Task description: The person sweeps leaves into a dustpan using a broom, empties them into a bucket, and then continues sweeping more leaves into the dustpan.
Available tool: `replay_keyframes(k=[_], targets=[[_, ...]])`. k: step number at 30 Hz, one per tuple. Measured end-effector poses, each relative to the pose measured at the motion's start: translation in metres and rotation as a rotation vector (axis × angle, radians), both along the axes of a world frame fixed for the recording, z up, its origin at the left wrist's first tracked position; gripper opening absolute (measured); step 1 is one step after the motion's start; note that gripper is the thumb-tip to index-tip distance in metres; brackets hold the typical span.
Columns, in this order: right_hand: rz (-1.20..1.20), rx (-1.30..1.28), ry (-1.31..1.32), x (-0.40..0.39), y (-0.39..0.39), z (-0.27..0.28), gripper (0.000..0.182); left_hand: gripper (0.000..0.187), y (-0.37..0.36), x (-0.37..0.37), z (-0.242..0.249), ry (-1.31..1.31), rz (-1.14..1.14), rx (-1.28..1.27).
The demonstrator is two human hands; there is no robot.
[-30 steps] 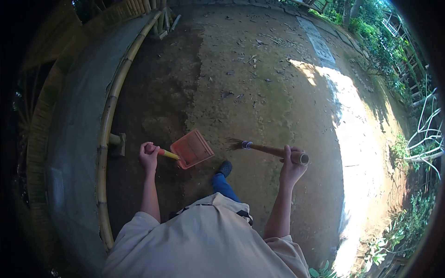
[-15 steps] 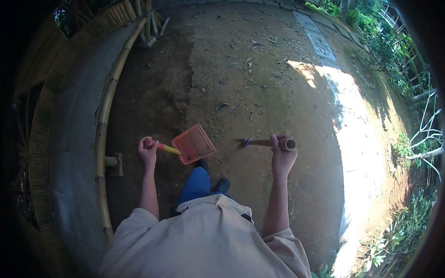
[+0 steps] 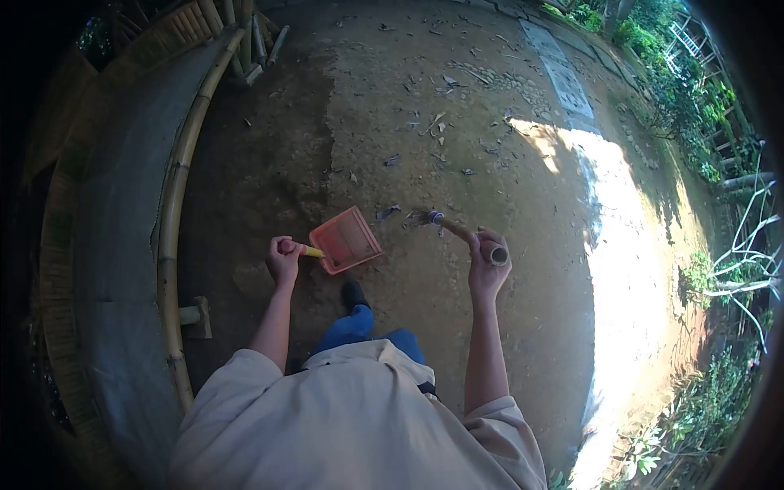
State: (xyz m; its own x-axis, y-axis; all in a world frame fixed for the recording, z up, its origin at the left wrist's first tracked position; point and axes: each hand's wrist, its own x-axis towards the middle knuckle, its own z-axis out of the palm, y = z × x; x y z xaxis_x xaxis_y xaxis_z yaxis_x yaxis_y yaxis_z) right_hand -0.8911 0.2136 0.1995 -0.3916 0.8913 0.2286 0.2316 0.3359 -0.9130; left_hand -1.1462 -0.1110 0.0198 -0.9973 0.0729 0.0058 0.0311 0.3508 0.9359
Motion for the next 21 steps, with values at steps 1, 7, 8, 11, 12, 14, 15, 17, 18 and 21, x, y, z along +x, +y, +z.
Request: replay_keyframes(k=[1, 7, 8, 11, 12, 14, 15, 17, 18, 21], targets=[[-0.005, 0.024, -0.021, -0.012, 0.000, -0.005, 0.015, 0.033, 0.006, -0.008, -0.009, 0.006, 0.003, -0.031], [0.052, 0.143, -0.117, -0.065, -0.010, -0.033, 0.019, 0.030, 0.038, -0.041, -0.028, -0.050, 0.017, -0.109], [0.076, 0.146, -0.123, -0.066, -0.012, -0.037, 0.020, 0.029, 0.042, -0.042, -0.025, -0.060, 0.016, -0.151], [0.137, 0.148, -0.155, -0.074, -0.012, -0.052, 0.020, 0.032, 0.052, -0.049, -0.040, -0.072, -0.001, -0.246], [0.149, 0.161, -0.185, -0.075, -0.011, -0.057, 0.020, 0.033, 0.056, -0.053, -0.046, -0.070, -0.010, -0.272], [0.176, 0.185, -0.250, -0.074, -0.008, -0.069, 0.020, 0.034, 0.067, -0.058, -0.059, -0.090, -0.018, -0.266], [0.178, 0.173, -0.244, -0.073, -0.005, -0.077, 0.021, 0.034, 0.068, -0.055, -0.066, -0.105, -0.022, -0.267], [0.145, 0.157, -0.293, -0.070, 0.002, -0.087, 0.020, 0.034, 0.073, -0.053, -0.096, -0.140, -0.046, -0.269], [0.127, 0.148, -0.316, -0.073, 0.002, -0.088, 0.020, 0.034, 0.075, -0.052, -0.101, -0.155, -0.059, -0.271], [0.133, 0.178, -0.425, -0.074, 0.008, -0.086, 0.020, 0.034, 0.080, -0.047, -0.117, -0.213, -0.052, -0.316]])
